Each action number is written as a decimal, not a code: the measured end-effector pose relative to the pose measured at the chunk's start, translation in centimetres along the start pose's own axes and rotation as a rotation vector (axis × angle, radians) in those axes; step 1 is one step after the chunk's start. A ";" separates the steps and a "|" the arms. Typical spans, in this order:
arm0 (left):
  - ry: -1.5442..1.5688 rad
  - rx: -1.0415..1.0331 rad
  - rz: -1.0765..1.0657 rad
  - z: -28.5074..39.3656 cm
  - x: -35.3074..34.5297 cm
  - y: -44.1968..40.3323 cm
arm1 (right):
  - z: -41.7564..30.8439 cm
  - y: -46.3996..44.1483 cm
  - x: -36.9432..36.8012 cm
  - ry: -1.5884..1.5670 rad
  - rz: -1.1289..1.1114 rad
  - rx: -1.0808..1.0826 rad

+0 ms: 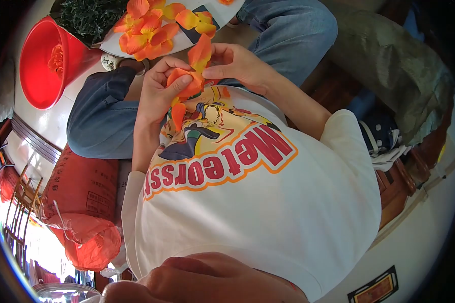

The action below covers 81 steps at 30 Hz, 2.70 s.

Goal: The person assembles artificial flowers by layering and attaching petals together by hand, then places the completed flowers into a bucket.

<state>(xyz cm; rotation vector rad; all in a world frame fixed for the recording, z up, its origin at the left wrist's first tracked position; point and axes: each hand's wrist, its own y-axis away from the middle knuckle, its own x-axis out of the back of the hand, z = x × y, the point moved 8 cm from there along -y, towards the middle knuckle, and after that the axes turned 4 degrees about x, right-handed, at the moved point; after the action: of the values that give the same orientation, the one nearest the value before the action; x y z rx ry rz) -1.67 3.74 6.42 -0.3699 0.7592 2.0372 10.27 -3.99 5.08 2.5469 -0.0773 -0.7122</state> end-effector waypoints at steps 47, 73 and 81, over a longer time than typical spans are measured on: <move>-0.310 -0.118 0.566 -4.5 7.8 -7.9 | -2.0 -6.7 8.6 0.229 0.476 0.142; 0.157 -0.197 0.446 2.1 2.6 -0.4 | -1.7 -0.7 -0.1 0.156 0.098 -0.070; 0.141 -0.172 0.442 2.7 3.3 -0.8 | -4.1 -0.6 -0.9 0.157 0.153 0.130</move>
<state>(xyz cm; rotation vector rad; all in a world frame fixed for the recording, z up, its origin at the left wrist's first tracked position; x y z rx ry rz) -2.72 7.90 6.46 -0.4801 0.8064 2.5227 11.54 -1.47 8.25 2.6756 -0.2706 -0.4600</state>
